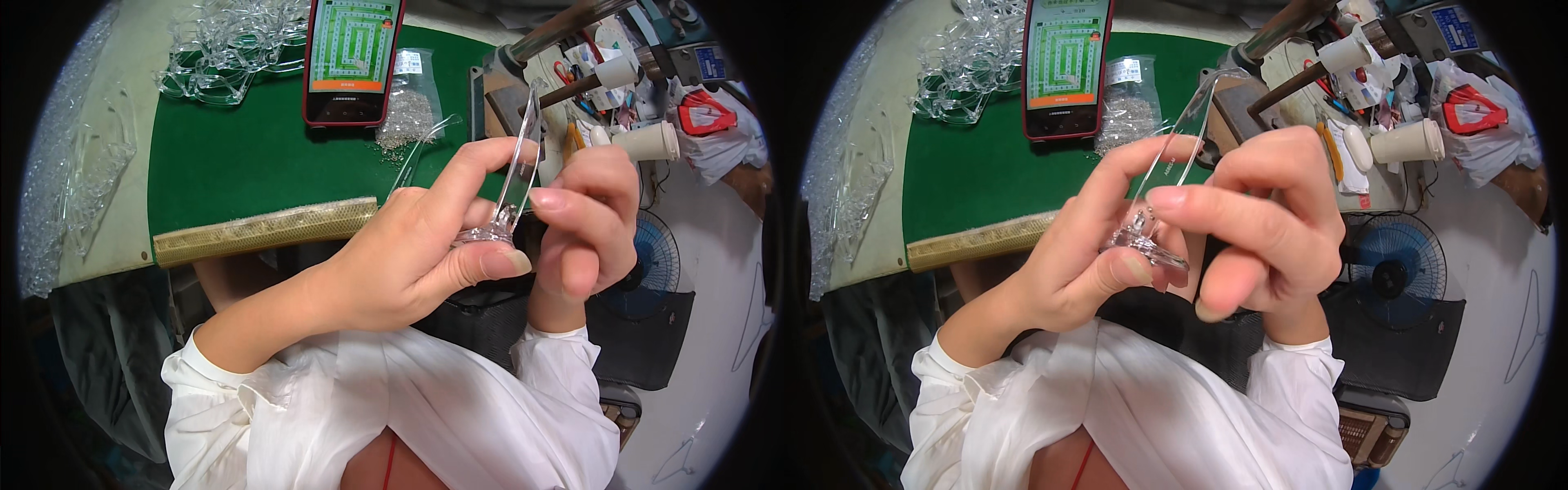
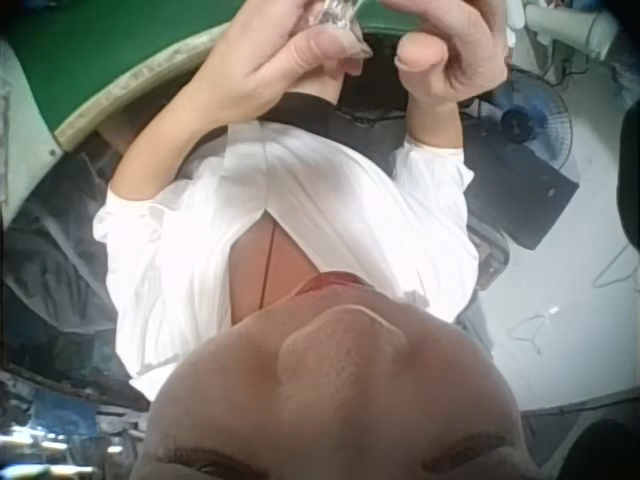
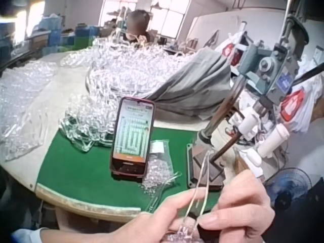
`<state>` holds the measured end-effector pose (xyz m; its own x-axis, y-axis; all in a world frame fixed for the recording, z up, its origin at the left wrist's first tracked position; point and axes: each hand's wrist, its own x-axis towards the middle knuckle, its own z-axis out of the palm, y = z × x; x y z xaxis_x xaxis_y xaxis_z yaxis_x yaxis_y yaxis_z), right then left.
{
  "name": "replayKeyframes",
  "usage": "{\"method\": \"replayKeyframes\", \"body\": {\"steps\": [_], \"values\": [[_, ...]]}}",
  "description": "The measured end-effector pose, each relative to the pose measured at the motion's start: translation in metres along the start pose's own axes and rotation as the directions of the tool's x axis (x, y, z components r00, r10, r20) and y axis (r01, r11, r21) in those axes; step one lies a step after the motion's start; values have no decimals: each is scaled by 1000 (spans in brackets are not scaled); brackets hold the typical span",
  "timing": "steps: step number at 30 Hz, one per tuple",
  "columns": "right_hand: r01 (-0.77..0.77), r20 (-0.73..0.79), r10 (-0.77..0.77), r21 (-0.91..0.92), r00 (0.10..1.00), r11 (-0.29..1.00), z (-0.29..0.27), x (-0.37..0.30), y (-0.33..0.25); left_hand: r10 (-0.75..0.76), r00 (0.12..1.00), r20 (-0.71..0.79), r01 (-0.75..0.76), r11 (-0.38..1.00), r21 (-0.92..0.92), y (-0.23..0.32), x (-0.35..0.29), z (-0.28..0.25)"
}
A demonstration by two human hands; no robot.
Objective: The person assembles clear eyeglass frames by inserting small metal components into the temples and nose bridge area. They repeatedly pick up frames, insert parts, and place the finished frames aside on the table.
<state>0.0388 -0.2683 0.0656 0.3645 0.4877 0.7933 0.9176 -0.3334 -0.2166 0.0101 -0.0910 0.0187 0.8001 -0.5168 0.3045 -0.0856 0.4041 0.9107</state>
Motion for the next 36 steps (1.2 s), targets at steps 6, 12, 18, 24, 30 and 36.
{"method": "replayKeyframes", "body": {"steps": [6,12,18,24,30,36], "values": [[35,62,-31,-68,998,997,1,2,-3,122,993,-12,-121,991,60,-4,4,3],[-14,91,22,-87,996,996,2,4,-3,87,996,-3,-87,994,-68,0,3,3],[-37,74,42,-62,996,997,4,-1,0,57,998,7,-56,987,-149,3,3,4],[-58,75,59,-18,995,998,2,-2,0,57,998,20,-54,989,-137,2,3,3],[-88,67,88,2,994,996,6,-5,0,74,997,0,-73,989,-129,0,4,3],[-42,9,41,117,999,992,13,-11,11,101,995,-8,-101,989,-108,1,6,2]]}}
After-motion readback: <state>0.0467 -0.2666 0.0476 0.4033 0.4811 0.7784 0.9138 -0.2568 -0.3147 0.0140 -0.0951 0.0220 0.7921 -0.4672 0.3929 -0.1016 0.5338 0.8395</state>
